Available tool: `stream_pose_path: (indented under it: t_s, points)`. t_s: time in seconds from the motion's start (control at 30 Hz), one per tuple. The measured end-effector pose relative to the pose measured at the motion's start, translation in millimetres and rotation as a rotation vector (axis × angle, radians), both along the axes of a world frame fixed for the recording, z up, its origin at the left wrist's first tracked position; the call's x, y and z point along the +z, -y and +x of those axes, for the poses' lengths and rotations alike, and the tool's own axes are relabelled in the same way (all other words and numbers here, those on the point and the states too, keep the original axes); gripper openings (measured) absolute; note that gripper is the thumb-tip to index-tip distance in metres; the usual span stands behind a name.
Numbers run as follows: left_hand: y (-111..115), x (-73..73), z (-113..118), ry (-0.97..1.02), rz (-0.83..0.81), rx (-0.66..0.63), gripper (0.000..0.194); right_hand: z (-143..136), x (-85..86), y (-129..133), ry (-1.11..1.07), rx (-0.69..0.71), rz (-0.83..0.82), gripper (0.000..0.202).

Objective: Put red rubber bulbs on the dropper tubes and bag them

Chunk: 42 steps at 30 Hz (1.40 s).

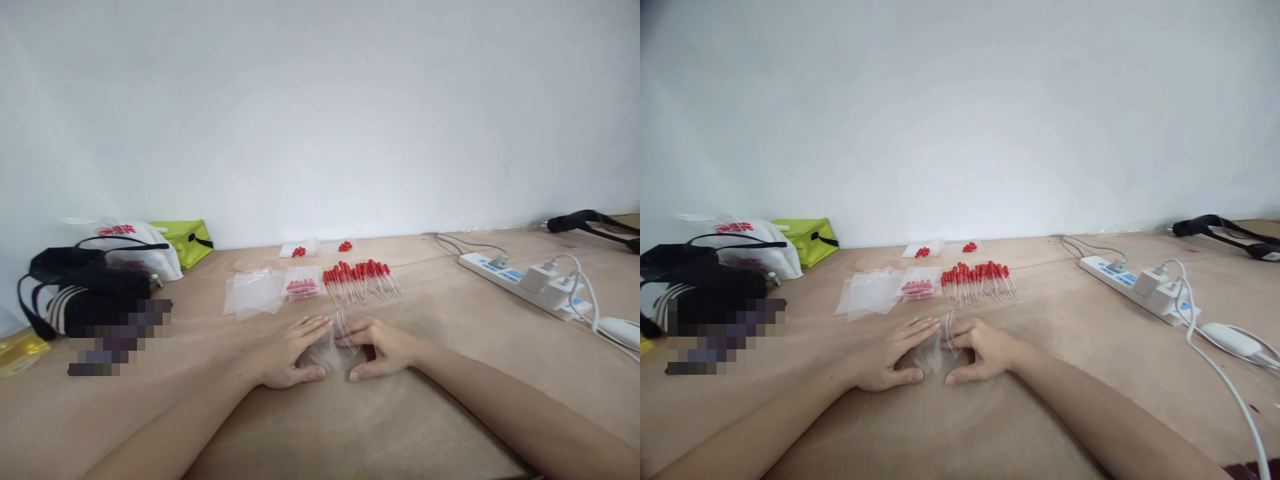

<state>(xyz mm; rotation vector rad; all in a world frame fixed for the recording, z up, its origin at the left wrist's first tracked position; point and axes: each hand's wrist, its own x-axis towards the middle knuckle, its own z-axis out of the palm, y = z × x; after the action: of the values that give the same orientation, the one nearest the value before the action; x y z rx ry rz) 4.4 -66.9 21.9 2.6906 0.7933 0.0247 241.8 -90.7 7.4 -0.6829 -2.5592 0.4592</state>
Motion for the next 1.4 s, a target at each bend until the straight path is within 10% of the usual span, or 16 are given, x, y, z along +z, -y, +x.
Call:
stream_pose_path:
  t_s: [0.23, 0.73, 1.1, 1.4]
  points:
    - [0.0, 0.6, -2.8, 0.092, -0.061, 0.106, 0.071, -2.4, 4.0, 1.7, 0.132, 0.023, 0.08, 0.068]
    - [-3.4, -9.2, 1.6, 0.149, -0.012, 0.232, 0.062, 9.6, 0.8, -6.2, -0.103, -0.037, -0.122, 0.033]
    - [-4.1, -12.4, 5.7, 0.215, 0.014, 0.224, 0.054, 0.9, -3.3, -68.8, -0.238, -0.874, 0.023, 0.012]
    - [-3.7, -10.0, 6.3, 0.212, 0.006, 0.171, 0.052, -42.2, 15.9, -106.7, 0.095, -1.217, -0.16, 0.029]
